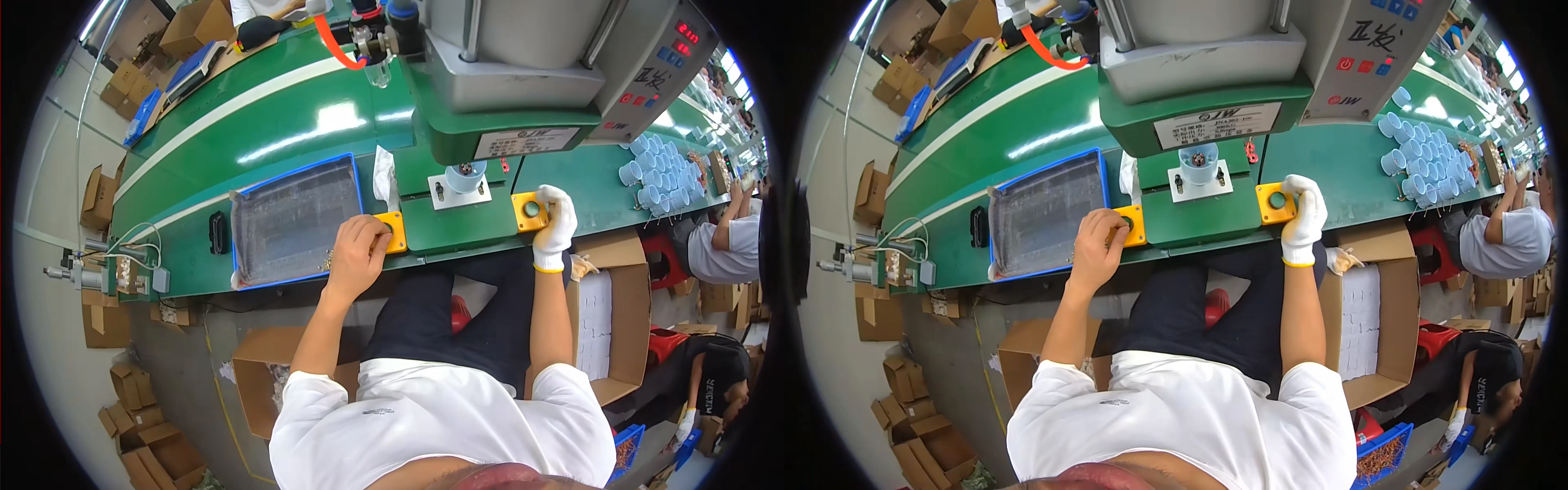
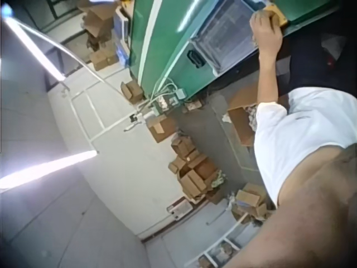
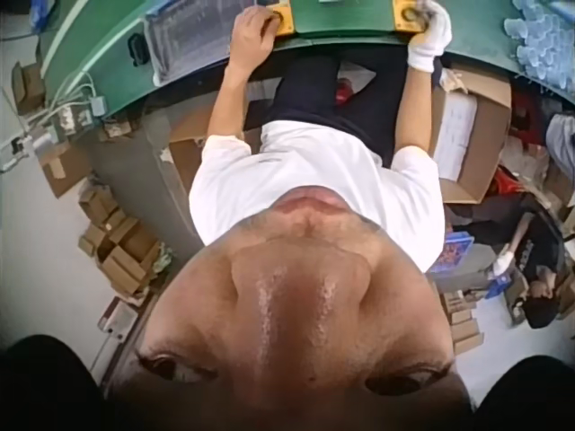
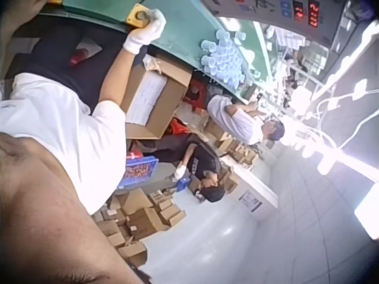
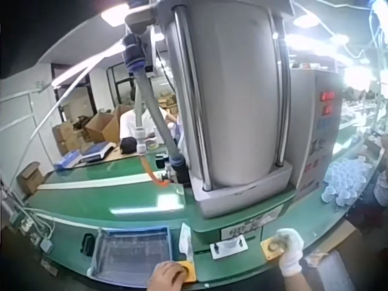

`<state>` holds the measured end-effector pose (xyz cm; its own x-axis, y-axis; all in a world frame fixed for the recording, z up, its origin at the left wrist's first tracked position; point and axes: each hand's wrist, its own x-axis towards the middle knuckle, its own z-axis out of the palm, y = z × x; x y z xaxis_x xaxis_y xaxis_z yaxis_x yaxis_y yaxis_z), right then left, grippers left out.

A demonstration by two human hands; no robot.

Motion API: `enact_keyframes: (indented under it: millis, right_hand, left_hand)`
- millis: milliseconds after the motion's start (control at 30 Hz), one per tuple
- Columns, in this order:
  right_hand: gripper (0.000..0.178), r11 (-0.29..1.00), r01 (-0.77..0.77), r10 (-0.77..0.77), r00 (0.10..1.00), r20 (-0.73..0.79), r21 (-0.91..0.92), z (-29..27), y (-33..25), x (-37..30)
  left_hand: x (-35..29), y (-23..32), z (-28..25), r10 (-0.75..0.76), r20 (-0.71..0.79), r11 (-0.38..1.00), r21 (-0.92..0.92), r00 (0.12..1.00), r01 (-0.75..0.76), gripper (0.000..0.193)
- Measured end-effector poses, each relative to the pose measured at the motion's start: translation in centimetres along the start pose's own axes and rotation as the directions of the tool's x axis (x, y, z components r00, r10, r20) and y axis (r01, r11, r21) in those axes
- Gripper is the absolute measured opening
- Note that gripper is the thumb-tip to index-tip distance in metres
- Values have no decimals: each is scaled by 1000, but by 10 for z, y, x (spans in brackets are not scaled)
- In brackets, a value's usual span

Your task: Operate a press machine to assemble small metal components into plastic housings on a production line.

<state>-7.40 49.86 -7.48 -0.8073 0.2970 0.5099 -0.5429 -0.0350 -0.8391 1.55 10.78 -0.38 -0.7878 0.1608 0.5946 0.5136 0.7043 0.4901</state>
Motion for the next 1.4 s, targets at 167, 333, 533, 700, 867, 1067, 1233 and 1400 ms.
enact_keyframes:
  millis: [167,333,533,700,867,1067,1233,1400]
  right_hand:
    - [38,984,-168,169,986,-5,66,-7,7,6]
    - [29,991,-111,114,993,37,-73,9,-7,-3]
    - [25,988,-12,21,998,58,-152,7,-6,-2]
    - [26,934,153,-109,982,152,-321,5,-8,-3]
    - [26,906,183,-128,978,165,-381,2,-11,-3]
    - [21,911,176,-132,981,141,-373,5,-7,0]
    - [20,930,138,-105,988,112,-340,6,-8,1]
    - [19,934,129,-94,988,120,-333,8,-6,3]
  left_hand:
    - [32,11,17,17,-21,999,-41,1000,-18,11]
    - [43,3,36,-215,32,951,-220,976,216,11]
    - [39,3,39,-182,5,967,-178,983,180,10]
    - [34,3,41,-267,-30,946,-197,963,256,12]
    - [34,4,39,-253,6,947,-204,967,249,10]
    - [48,6,33,-234,-41,930,-299,971,212,11]
    - [115,39,15,-129,38,962,-238,991,134,15]
    - [171,51,17,-239,319,911,-253,917,326,24]
